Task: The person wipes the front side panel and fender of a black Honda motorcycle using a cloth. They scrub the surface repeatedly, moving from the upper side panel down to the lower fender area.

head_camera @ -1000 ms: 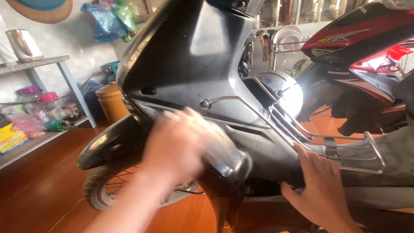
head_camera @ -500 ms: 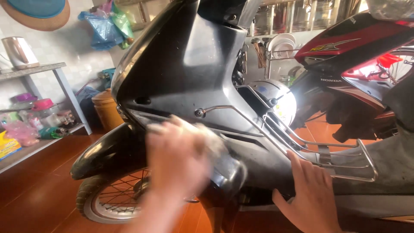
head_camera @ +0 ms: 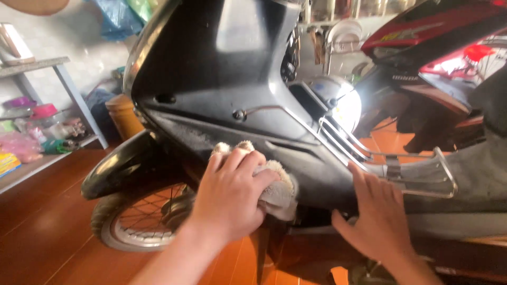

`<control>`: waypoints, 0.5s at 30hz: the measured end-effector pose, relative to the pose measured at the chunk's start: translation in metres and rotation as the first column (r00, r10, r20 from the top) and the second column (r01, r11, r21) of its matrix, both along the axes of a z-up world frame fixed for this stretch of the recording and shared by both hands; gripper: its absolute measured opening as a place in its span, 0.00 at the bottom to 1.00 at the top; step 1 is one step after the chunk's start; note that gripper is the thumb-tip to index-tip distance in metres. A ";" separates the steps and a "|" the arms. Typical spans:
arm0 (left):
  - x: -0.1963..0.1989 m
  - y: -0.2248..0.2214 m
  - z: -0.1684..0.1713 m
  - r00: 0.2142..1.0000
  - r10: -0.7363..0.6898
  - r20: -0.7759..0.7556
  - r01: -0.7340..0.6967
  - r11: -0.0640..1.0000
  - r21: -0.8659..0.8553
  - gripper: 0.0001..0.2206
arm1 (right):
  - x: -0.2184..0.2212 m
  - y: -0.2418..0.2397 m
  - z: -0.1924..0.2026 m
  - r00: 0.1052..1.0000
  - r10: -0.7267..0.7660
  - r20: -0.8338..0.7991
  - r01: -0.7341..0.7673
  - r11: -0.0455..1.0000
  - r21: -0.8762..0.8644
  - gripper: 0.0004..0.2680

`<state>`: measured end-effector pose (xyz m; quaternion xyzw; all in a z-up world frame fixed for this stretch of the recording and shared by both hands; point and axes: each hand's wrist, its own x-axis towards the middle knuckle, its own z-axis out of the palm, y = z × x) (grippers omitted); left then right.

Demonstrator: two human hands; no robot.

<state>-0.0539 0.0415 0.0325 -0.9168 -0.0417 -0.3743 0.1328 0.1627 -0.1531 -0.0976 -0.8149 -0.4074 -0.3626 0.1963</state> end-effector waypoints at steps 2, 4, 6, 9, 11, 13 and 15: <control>-0.010 0.007 0.019 0.954 -0.010 -0.298 0.024 0.999 0.043 0.37 | 0.000 -0.003 0.002 0.998 0.015 -0.065 -0.016 1.000 -0.015 0.37; -0.027 0.060 0.025 0.989 0.116 -0.087 -0.107 0.989 0.100 0.25 | -0.004 -0.001 0.003 0.997 0.018 -0.070 -0.020 1.000 -0.020 0.37; -0.029 0.074 0.024 0.968 0.216 0.130 -0.234 0.962 0.140 0.15 | -0.005 0.000 0.002 0.997 0.011 -0.079 -0.012 1.000 -0.017 0.36; -0.012 0.031 -0.001 0.933 0.165 0.319 -0.168 0.986 -0.018 0.08 | -0.005 0.001 -0.001 1.000 -0.008 -0.022 0.007 1.000 -0.024 0.37; 0.004 -0.001 -0.026 0.988 -0.086 -0.129 0.102 0.987 0.125 0.19 | -0.003 0.001 0.001 0.996 -0.050 -0.079 0.044 0.996 -0.080 0.39; -0.004 0.016 0.002 0.986 -0.036 -0.164 0.053 0.993 0.101 0.18 | -0.002 -0.001 -0.003 0.999 -0.019 -0.033 0.017 0.999 -0.047 0.38; -0.017 0.045 0.013 0.980 0.010 -0.199 0.006 0.997 0.080 0.18 | -0.003 -0.001 -0.004 1.000 0.008 0.014 -0.008 1.000 -0.014 0.38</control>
